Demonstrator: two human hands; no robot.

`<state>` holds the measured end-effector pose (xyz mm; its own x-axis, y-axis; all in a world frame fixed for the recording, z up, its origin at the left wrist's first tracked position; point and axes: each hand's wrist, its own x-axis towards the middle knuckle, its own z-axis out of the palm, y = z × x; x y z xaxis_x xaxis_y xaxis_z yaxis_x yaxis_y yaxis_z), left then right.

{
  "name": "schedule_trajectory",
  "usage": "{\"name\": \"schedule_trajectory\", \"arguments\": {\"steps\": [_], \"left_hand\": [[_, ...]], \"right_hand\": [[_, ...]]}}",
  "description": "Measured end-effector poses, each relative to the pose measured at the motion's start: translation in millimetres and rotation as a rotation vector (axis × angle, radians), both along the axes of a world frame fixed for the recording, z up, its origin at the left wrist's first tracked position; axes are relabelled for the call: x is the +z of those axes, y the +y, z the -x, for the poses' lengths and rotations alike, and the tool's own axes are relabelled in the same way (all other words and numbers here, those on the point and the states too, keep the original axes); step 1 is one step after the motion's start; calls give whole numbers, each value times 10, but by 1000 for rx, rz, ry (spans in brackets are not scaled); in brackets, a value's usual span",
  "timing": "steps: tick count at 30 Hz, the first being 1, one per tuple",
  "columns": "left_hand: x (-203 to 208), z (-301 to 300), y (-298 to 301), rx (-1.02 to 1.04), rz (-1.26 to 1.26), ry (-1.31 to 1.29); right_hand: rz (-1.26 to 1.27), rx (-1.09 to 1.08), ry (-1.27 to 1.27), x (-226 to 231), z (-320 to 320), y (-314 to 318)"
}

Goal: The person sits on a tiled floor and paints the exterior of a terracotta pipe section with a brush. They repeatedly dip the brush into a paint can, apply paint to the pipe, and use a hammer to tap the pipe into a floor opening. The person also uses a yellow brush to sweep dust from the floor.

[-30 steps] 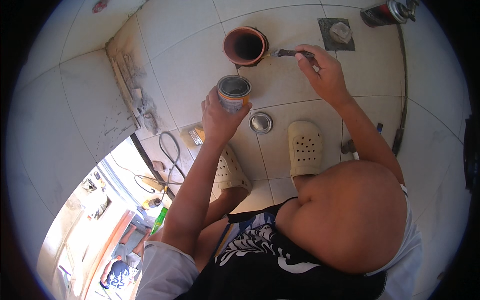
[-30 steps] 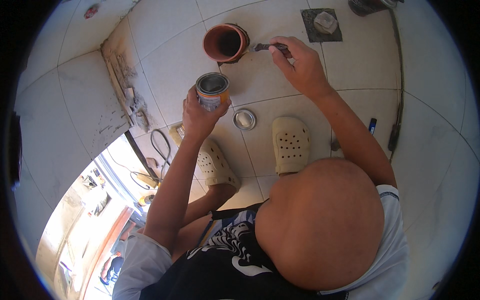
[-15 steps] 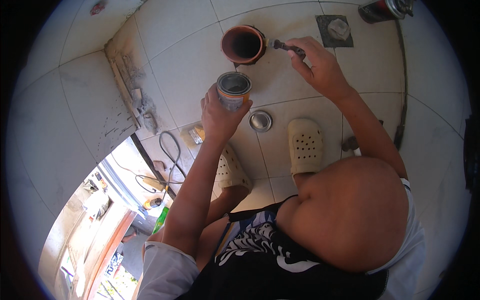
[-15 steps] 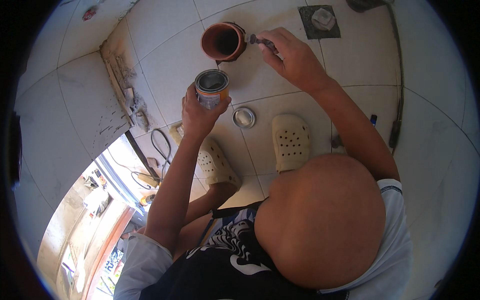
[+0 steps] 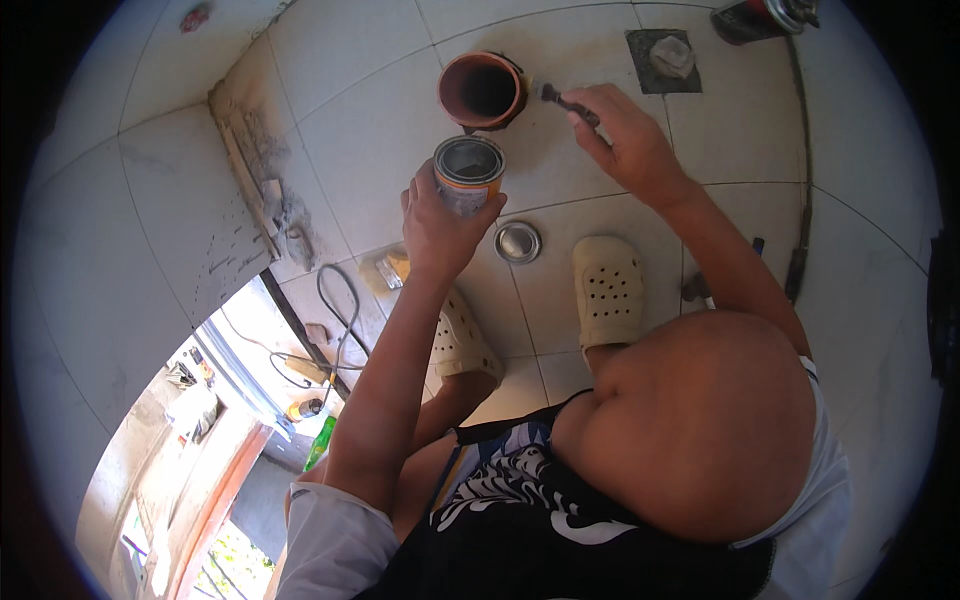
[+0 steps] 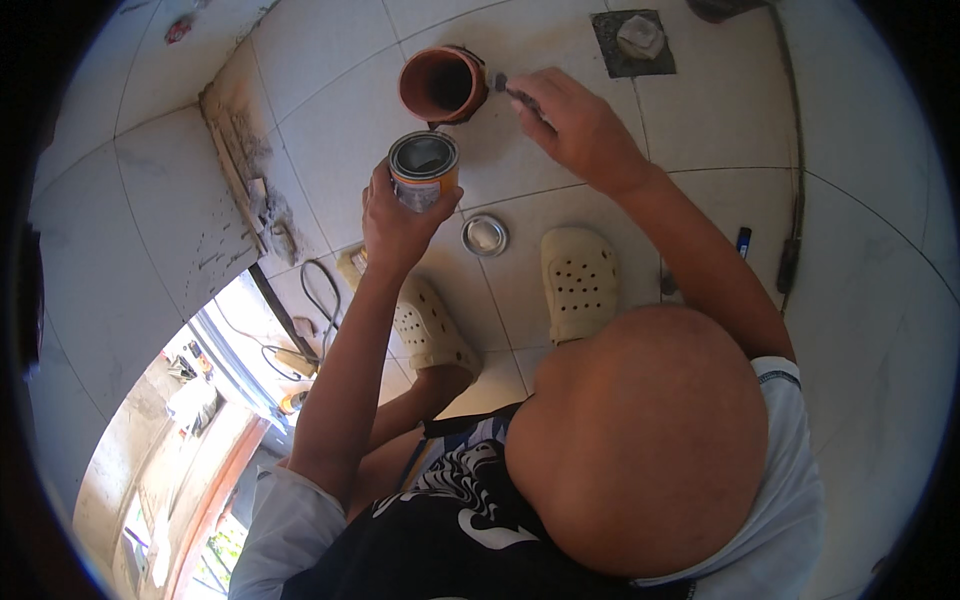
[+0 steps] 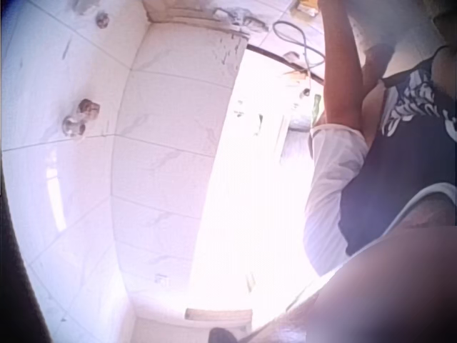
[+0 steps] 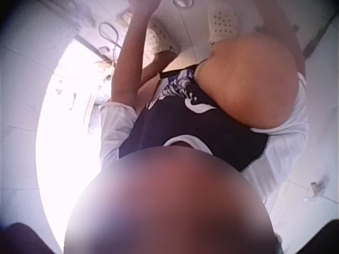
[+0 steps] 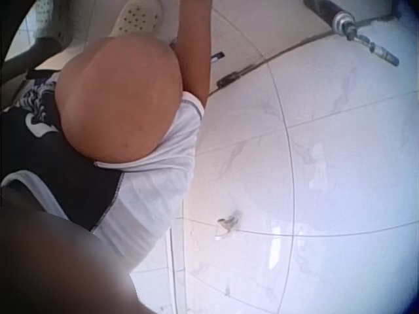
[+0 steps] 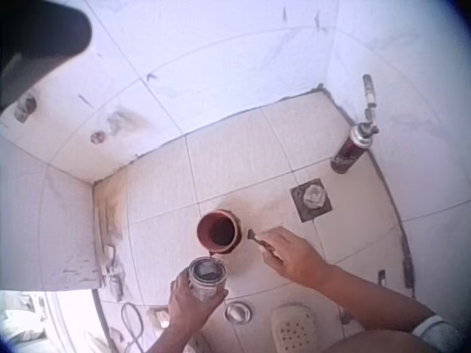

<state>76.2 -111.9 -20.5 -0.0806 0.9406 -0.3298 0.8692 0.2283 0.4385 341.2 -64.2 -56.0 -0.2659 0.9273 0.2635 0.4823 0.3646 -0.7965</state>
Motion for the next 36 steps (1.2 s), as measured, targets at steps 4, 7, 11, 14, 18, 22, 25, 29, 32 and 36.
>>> {"name": "schedule_trajectory", "arguments": {"steps": [4, 7, 11, 14, 18, 22, 25, 29, 32, 36], "left_hand": [[6, -21, 18, -11, 14, 11], [6, -35, 34, -20, -10, 9], [-7, -43, 55, -36, -12, 6], [-12, -37, 58, -77, -49, -7], [-19, -49, 48, -143, -63, -12], [-30, -102, 43, -182, -108, -57], [-30, -137, 33, -250, -161, -100], [-43, -168, 20, -317, -255, -126], [-62, -192, 1, -343, -295, -102], [-73, -243, -30, -310, -266, -121]], "right_hand": [[68, 44, -21, -12, -12, -42], [33, -35, 18, -24, -15, -49], [48, -6, 23, 20, -10, -30], [79, -53, 47, 184, -72, -51], [119, -60, 192, 499, -247, -29], [158, 135, 286, 664, -191, -49], [305, 234, 227, 646, -37, -118], [108, 291, -25, 539, 132, -173], [237, 330, 0, 505, 152, -197], [292, 261, 120, 513, 116, -155]]}}
